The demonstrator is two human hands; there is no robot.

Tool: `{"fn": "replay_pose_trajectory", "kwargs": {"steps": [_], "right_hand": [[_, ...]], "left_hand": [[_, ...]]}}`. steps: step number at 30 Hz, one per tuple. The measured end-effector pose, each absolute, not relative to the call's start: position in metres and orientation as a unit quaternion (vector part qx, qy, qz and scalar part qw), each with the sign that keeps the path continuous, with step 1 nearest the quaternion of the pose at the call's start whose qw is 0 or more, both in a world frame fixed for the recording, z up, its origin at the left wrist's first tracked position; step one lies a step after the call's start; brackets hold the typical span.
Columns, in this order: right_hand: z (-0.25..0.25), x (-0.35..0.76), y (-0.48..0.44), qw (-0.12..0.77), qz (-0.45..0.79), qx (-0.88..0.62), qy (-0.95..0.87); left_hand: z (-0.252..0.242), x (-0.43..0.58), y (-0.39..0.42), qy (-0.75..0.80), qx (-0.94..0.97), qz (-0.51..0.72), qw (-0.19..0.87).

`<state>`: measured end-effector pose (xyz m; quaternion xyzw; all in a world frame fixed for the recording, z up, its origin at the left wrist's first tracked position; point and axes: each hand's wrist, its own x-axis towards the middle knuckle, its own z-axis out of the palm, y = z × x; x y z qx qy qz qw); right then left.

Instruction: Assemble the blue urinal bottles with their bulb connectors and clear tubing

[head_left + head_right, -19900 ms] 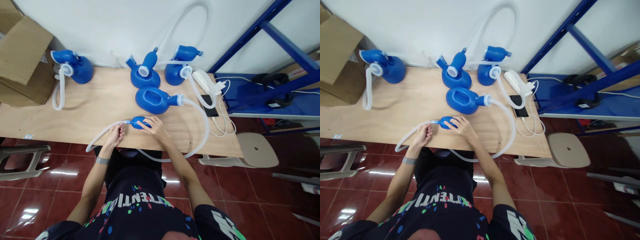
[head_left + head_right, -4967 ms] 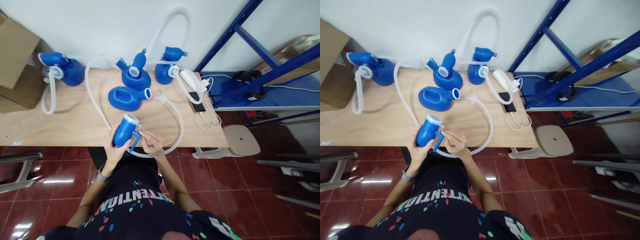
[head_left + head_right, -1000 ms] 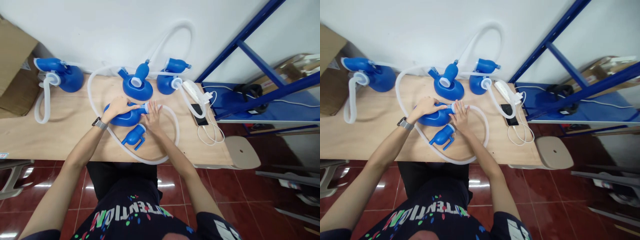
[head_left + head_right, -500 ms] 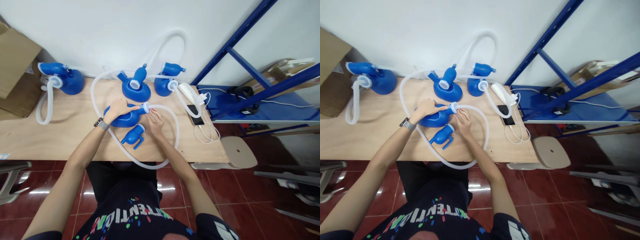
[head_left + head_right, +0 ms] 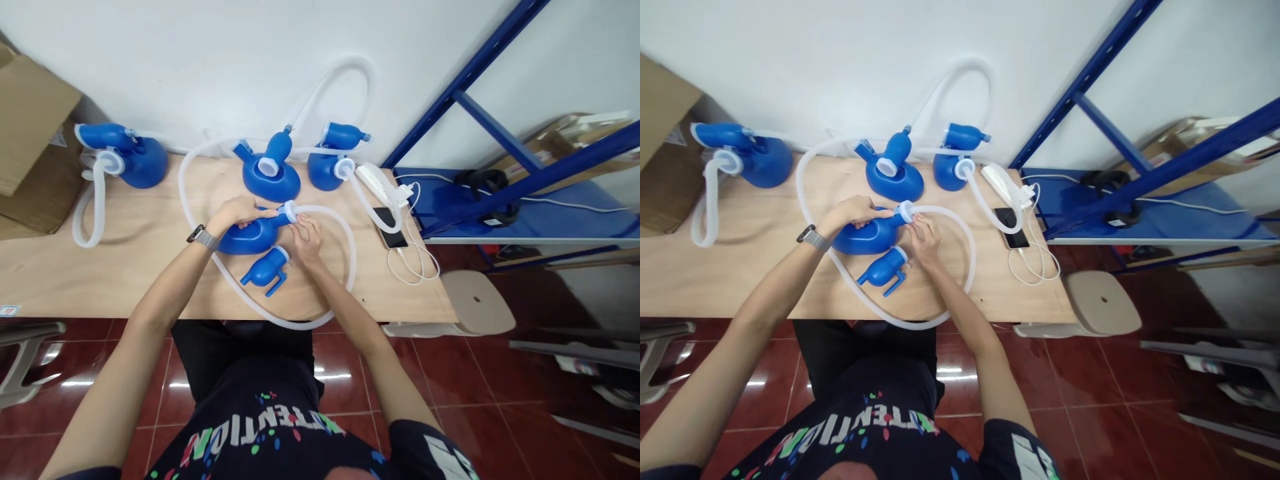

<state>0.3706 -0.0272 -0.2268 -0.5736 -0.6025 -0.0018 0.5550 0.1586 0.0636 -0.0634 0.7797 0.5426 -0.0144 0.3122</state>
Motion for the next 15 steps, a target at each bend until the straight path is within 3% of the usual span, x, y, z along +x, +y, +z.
{"fn": "replay_pose_trajectory", "kwargs": {"steps": [4, 8, 12, 15], "right_hand": [[-0.199, 0.375, -0.035, 0.507, -0.046, -0.571, -0.644], [-0.153, 0.365, -0.033, 0.447, -0.081, -0.571, -0.684], [-0.119, 0.349, -0.022, 0.331, 0.001, -0.595, -0.733], [-0.111, 0.348, -0.015, 0.281, 0.059, -0.598, -0.748]], "left_hand": [[-0.071, 0.154, 0.054, 0.535, 0.801, 0.087, 0.252], [-0.083, 0.152, 0.054, 0.52, 0.826, 0.113, 0.184], [-0.089, 0.151, 0.059, 0.528, 0.826, 0.113, 0.163], [-0.087, 0.147, 0.062, 0.52, 0.822, 0.098, 0.209]]}}
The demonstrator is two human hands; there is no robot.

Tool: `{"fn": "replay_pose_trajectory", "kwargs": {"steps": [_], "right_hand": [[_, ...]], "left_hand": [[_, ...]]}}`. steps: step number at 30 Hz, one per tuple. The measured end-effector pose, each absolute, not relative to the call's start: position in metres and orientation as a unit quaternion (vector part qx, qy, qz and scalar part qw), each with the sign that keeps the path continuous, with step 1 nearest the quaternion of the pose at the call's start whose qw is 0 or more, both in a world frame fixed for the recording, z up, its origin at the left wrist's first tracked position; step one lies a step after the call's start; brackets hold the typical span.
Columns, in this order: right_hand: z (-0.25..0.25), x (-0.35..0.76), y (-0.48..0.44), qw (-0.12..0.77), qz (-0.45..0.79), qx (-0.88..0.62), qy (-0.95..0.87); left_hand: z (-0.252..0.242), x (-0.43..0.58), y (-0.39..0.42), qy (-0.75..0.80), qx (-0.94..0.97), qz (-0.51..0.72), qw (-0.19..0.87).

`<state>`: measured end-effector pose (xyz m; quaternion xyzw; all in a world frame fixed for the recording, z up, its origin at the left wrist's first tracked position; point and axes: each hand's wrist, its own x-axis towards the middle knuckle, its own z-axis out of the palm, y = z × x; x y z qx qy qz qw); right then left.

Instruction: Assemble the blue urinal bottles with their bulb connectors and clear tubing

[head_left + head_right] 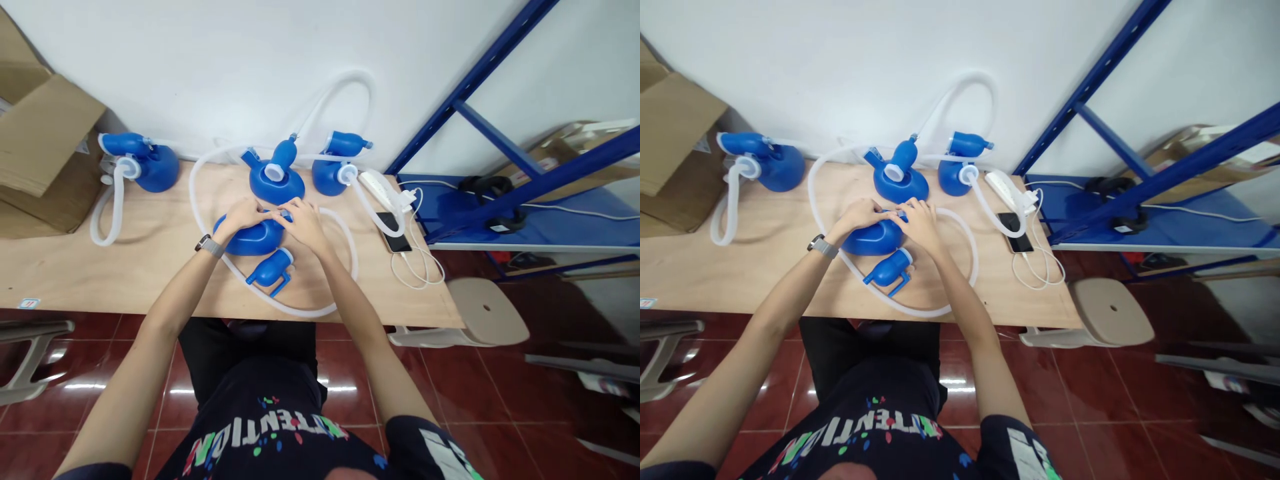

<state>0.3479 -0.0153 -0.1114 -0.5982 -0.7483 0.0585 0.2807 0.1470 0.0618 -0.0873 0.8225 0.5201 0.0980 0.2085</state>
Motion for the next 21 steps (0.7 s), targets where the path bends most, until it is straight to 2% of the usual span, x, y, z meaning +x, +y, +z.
{"fn": "replay_pose_trajectory", "kwargs": {"steps": [4, 15, 21], "right_hand": [[-0.112, 0.35, -0.014, 0.276, 0.071, -0.603, -0.745], [-0.103, 0.337, -0.016, 0.278, 0.111, -0.649, -0.7], [-0.105, 0.334, -0.012, 0.293, 0.123, -0.658, -0.682]], "left_hand": [[-0.083, 0.142, 0.062, 0.51, 0.814, 0.085, 0.264], [-0.09, 0.139, 0.062, 0.478, 0.83, 0.136, 0.253], [-0.085, 0.145, 0.058, 0.512, 0.804, 0.134, 0.272]]}}
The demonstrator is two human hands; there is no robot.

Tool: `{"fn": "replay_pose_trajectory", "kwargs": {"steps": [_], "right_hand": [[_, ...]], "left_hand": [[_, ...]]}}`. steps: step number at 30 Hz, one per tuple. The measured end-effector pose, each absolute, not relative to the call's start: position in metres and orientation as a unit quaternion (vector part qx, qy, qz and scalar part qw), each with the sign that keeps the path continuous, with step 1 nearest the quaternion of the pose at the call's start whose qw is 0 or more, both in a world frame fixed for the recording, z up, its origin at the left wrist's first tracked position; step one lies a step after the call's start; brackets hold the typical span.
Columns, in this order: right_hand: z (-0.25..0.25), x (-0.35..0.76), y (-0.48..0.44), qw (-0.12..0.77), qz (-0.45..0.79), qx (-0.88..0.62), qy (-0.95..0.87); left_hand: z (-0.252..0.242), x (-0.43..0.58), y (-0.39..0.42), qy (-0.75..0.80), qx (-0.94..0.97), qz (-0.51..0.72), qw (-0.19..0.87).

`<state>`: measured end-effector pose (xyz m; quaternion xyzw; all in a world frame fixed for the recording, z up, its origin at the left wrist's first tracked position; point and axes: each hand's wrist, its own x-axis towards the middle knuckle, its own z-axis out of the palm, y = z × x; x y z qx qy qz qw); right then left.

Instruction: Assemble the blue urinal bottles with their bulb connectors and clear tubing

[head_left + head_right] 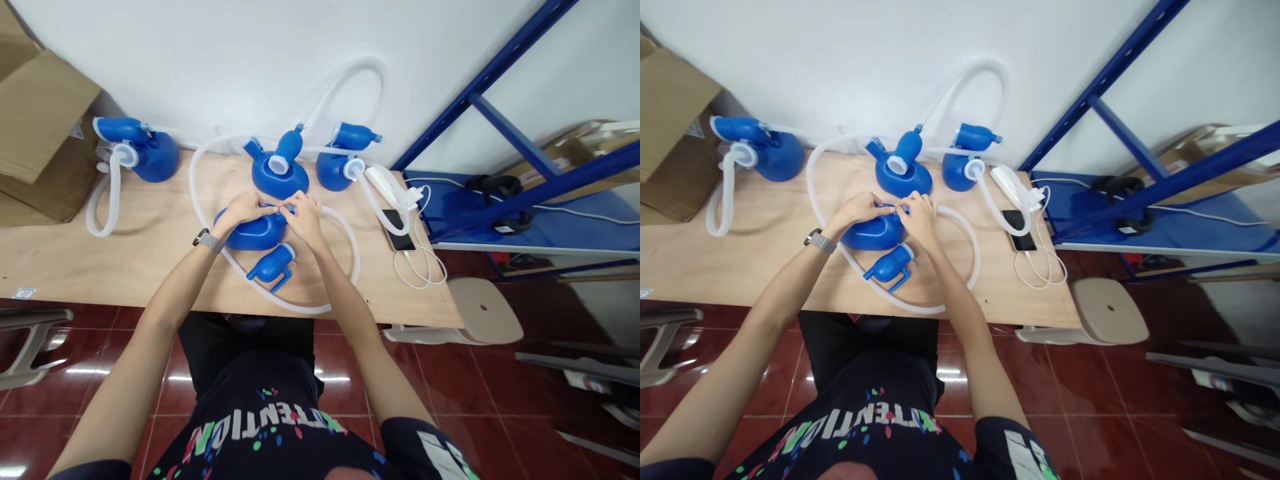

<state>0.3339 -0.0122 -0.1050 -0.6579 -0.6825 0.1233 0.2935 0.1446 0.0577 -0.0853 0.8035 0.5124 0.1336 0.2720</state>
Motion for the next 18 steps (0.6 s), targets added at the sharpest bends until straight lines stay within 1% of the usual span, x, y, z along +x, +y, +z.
{"fn": "replay_pose_trajectory", "kwargs": {"steps": [3, 8, 13, 15, 18], "right_hand": [[-0.109, 0.332, -0.01, 0.303, 0.123, -0.657, -0.679], [-0.118, 0.335, -0.004, 0.319, 0.094, -0.646, -0.687], [-0.133, 0.358, -0.004, 0.367, 0.074, -0.58, -0.723], [-0.142, 0.368, -0.008, 0.386, 0.046, -0.566, -0.727], [-0.156, 0.378, -0.013, 0.382, 0.008, -0.583, -0.717]], "left_hand": [[-0.086, 0.148, 0.057, 0.543, 0.779, 0.14, 0.281], [-0.088, 0.147, 0.055, 0.519, 0.787, 0.172, 0.285], [-0.085, 0.145, 0.054, 0.534, 0.785, 0.152, 0.275], [-0.085, 0.144, 0.054, 0.533, 0.784, 0.153, 0.28], [-0.086, 0.143, 0.055, 0.537, 0.783, 0.15, 0.276]]}}
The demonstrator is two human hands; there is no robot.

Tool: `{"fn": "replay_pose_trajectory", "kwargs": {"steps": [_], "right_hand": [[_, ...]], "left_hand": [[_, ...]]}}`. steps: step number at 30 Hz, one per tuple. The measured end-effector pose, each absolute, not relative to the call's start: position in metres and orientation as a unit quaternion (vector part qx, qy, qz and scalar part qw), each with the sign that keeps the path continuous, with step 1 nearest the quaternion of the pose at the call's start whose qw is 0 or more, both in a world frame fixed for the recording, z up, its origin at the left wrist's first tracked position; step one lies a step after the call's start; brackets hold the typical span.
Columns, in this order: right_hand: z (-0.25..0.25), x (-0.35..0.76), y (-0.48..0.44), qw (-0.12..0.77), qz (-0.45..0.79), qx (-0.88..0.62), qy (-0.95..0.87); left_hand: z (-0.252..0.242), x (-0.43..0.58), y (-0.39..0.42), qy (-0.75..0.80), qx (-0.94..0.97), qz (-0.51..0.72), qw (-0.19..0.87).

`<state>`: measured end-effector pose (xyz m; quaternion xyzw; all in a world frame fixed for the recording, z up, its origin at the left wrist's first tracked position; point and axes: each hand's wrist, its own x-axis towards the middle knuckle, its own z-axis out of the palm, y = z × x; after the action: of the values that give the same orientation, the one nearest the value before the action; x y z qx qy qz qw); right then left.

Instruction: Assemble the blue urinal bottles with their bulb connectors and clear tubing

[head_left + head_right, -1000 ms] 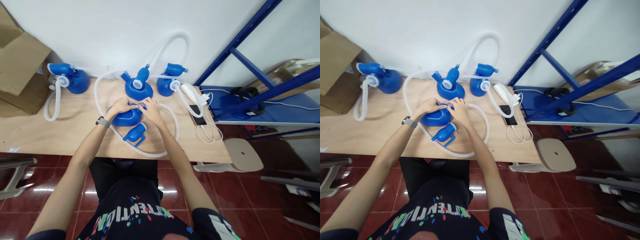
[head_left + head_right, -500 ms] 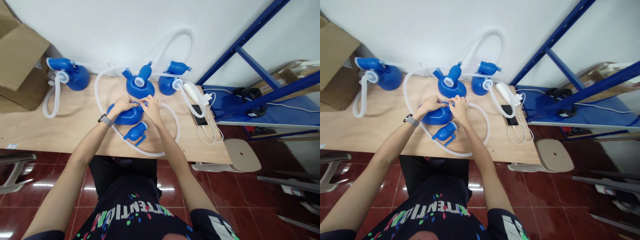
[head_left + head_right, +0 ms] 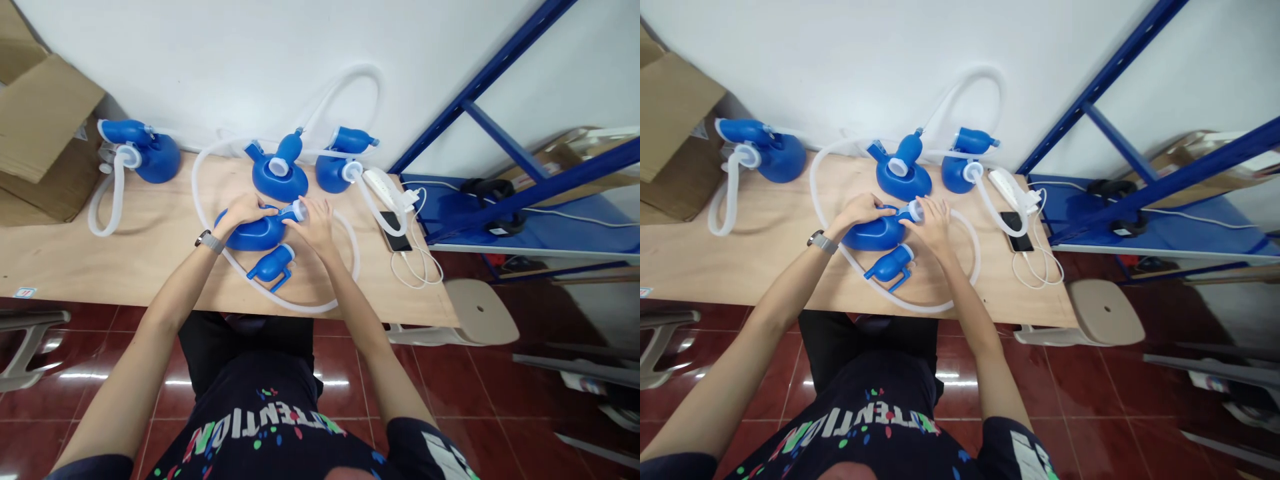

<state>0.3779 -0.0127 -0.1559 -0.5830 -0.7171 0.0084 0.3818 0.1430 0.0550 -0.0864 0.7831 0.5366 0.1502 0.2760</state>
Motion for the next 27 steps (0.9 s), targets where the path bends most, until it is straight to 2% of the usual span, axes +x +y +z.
{"fn": "replay_pose_trajectory", "kwargs": {"steps": [4, 13, 18, 21, 23, 27], "right_hand": [[-0.164, 0.38, -0.013, 0.375, 0.018, -0.579, -0.724], [-0.162, 0.38, -0.004, 0.417, 0.035, -0.552, -0.721], [-0.148, 0.373, -0.042, 0.405, 0.031, -0.544, -0.734], [-0.156, 0.365, -0.091, 0.386, 0.081, -0.541, -0.743], [-0.172, 0.364, -0.12, 0.358, 0.123, -0.533, -0.757], [-0.207, 0.364, -0.143, 0.311, 0.197, -0.526, -0.767]], "left_hand": [[-0.09, 0.142, 0.057, 0.519, 0.801, 0.157, 0.252], [-0.101, 0.142, 0.063, 0.494, 0.829, 0.164, 0.204], [-0.104, 0.137, 0.048, 0.46, 0.827, 0.297, 0.128], [-0.104, 0.121, 0.018, 0.432, 0.824, 0.359, 0.071], [-0.108, 0.106, -0.013, 0.444, 0.811, 0.371, 0.083], [-0.131, 0.085, -0.084, 0.461, 0.796, 0.343, 0.189]]}}
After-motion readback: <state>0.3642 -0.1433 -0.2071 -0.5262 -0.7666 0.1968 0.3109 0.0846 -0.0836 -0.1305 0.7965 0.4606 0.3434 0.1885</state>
